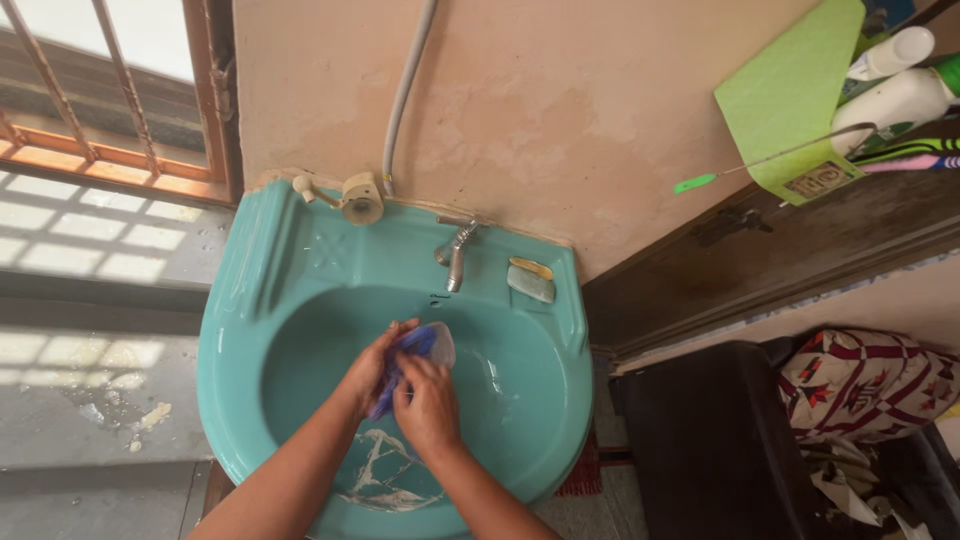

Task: The person cleans a green bathroom sink by hand using a purple cloth and water, scrubbing the faucet, the interior of the basin, and a small pink plastic container.

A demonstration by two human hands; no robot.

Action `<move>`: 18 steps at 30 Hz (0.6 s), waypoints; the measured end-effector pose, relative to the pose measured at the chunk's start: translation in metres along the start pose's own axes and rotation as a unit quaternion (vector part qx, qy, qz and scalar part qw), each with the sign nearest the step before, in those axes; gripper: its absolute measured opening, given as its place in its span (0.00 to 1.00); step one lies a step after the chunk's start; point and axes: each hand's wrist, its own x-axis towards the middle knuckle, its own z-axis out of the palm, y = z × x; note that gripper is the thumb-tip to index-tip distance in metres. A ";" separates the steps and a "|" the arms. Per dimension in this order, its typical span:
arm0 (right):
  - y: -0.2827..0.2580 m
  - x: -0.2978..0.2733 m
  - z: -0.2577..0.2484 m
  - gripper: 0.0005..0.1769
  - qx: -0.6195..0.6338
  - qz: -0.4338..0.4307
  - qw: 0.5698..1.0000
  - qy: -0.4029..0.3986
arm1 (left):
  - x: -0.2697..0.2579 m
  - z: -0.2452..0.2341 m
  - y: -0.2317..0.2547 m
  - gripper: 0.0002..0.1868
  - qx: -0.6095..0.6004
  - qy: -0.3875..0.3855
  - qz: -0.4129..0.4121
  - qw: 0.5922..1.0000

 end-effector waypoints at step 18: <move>0.002 0.013 -0.041 0.32 0.003 -0.156 0.979 -0.131 | -0.001 -0.003 0.013 0.28 0.028 -0.032 0.042 0.998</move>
